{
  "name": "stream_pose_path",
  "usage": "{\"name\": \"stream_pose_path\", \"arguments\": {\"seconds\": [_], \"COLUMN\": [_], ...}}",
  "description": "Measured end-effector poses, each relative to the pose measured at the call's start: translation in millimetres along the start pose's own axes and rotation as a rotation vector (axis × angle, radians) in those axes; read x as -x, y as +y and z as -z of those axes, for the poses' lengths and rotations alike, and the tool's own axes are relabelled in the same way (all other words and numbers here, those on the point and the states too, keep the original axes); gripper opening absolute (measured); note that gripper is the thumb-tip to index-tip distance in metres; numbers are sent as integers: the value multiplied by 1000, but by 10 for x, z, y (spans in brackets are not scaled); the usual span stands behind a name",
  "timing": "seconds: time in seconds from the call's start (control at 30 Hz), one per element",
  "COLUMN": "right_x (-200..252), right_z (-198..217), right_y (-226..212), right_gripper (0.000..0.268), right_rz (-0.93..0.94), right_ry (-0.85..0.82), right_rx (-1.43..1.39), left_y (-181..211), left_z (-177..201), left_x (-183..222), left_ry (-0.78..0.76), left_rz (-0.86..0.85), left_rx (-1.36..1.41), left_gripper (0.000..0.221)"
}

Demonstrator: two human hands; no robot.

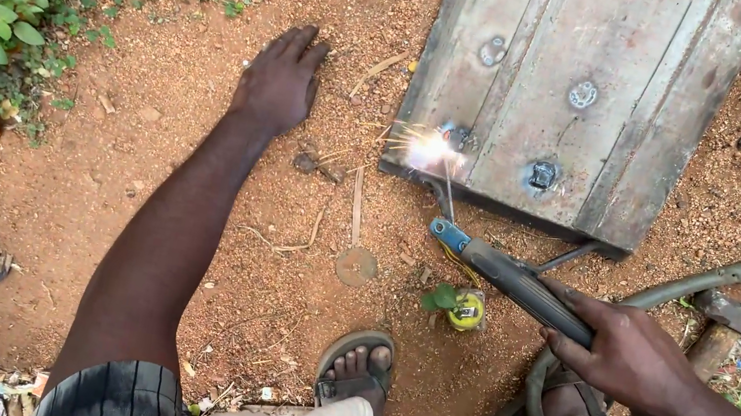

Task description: The person welds holes on a metal panel lying on the ground using an electrode holder, striking arcs that produce sparks. They chip at the welds, grind the panel with an angle grinder, then resume welding and fit a new welding rod into the holder.

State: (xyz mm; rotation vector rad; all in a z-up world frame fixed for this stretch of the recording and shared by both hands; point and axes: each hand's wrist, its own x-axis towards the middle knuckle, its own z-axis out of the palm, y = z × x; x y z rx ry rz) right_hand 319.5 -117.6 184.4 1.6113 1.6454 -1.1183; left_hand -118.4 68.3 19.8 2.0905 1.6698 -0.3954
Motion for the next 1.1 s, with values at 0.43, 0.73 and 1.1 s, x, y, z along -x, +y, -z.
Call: {"name": "stream_pose_path", "arguments": {"seconds": [0.43,0.73,1.1], "right_x": [-21,0,-17], "right_z": [-25,9,19], "right_y": [80,44,33], "right_gripper": [84,82,85], "right_rz": [61,15,-15], "right_ry": [4,37,14], "right_rx": [-27,-15,18], "left_y": [-74,-178,-143], "left_z": [-54,-127,-92], "left_x": [-20,-62,-73], "left_ry": [50,109,94], "left_rz": [-34,-86,-44], "left_rx": [12,-4,17], "left_gripper": [56,52,57]}}
